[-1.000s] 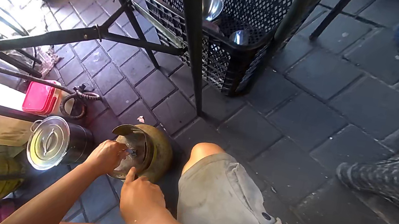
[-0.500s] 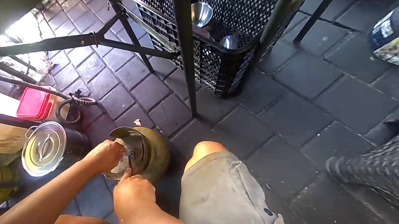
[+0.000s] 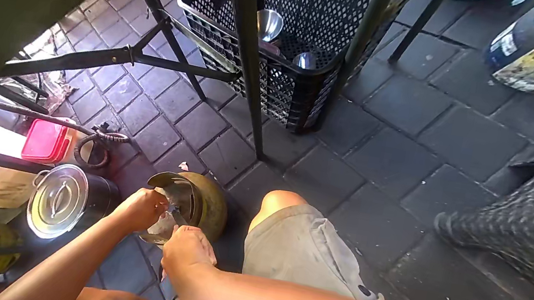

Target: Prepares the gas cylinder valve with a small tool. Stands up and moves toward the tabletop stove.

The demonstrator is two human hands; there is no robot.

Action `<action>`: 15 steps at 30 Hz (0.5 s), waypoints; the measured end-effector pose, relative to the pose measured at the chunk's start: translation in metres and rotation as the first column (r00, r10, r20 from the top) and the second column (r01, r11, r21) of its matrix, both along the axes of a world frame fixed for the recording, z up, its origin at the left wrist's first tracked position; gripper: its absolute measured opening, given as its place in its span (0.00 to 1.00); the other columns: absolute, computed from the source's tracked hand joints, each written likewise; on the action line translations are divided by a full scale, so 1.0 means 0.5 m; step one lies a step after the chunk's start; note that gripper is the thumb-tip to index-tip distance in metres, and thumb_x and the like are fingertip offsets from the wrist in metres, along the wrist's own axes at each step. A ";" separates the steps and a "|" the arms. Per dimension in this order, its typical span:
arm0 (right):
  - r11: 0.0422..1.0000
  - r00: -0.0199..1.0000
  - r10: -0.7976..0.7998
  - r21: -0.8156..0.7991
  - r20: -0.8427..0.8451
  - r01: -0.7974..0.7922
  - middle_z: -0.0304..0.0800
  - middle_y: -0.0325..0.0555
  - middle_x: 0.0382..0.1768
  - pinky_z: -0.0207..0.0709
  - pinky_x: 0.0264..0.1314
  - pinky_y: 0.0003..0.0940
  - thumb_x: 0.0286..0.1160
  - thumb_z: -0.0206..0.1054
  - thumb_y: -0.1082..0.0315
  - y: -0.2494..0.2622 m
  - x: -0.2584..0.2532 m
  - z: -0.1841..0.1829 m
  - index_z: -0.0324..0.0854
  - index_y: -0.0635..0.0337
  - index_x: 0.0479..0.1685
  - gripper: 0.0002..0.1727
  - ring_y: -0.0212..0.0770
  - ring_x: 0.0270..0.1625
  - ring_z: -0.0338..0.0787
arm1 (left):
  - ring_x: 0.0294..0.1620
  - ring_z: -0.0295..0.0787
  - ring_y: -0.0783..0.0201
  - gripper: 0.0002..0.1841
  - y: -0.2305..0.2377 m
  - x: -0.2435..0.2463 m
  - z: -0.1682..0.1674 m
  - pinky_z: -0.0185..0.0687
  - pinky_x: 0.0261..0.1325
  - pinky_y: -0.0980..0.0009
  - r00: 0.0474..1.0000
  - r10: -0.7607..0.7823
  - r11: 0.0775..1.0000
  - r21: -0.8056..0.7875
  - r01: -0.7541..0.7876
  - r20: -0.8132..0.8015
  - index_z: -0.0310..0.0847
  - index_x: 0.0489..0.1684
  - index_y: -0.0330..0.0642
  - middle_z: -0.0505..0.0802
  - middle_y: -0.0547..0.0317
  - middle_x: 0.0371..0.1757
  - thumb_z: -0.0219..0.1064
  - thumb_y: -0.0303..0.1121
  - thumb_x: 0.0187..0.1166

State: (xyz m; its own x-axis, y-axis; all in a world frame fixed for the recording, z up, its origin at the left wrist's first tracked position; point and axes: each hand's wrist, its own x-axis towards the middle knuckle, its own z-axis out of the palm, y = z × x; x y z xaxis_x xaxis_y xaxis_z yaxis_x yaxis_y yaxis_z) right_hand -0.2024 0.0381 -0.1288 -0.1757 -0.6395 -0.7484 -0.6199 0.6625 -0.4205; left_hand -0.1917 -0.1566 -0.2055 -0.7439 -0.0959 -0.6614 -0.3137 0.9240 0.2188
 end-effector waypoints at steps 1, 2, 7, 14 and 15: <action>0.998 0.998 -0.054 -0.017 0.033 0.055 0.80 0.70 0.64 0.80 0.64 0.51 0.88 0.48 0.76 0.005 -0.011 0.002 0.69 0.80 0.72 0.20 0.61 0.66 0.86 | 0.47 0.93 0.64 0.13 -0.001 0.001 -0.001 0.86 0.61 0.56 1.000 0.010 1.000 -0.006 -0.010 -0.009 0.91 0.54 0.45 0.97 0.61 0.44 0.59 0.38 0.89; 0.994 0.993 -0.104 -0.030 0.060 0.106 0.82 0.69 0.64 0.81 0.63 0.53 0.89 0.49 0.74 0.010 -0.022 0.005 0.73 0.77 0.71 0.20 0.61 0.67 0.86 | 0.47 0.93 0.64 0.13 -0.003 0.002 -0.002 0.86 0.61 0.56 1.000 0.016 1.000 -0.008 -0.016 -0.017 0.92 0.53 0.46 0.97 0.62 0.44 0.61 0.38 0.89; 0.985 0.996 -0.089 -0.146 0.014 0.090 0.88 0.64 0.58 0.84 0.54 0.65 0.84 0.58 0.73 0.049 -0.075 0.018 0.78 0.67 0.67 0.16 0.65 0.61 0.89 | 0.47 0.93 0.62 0.11 -0.005 -0.002 -0.003 0.86 0.59 0.52 0.999 -0.020 1.000 -0.023 0.020 -0.024 0.93 0.48 0.48 0.96 0.60 0.42 0.65 0.39 0.85; 0.881 0.862 -0.403 -0.126 0.307 0.457 0.89 0.58 0.61 0.85 0.62 0.58 0.87 0.56 0.65 0.081 -0.046 -0.069 0.61 0.55 0.89 0.30 0.56 0.62 0.91 | 0.45 0.94 0.62 0.10 -0.002 -0.006 -0.006 0.88 0.57 0.51 1.000 -0.024 0.997 -0.067 0.023 -0.015 0.94 0.46 0.50 0.96 0.63 0.41 0.66 0.40 0.84; 0.848 0.825 -0.445 -0.130 0.349 0.513 0.89 0.58 0.59 0.87 0.58 0.54 0.89 0.54 0.63 0.086 -0.038 -0.080 0.57 0.52 0.93 0.32 0.54 0.57 0.93 | 0.45 0.94 0.63 0.10 -0.003 -0.008 -0.006 0.88 0.58 0.51 1.000 -0.024 0.997 -0.067 0.023 -0.013 0.94 0.46 0.50 0.97 0.63 0.40 0.66 0.40 0.84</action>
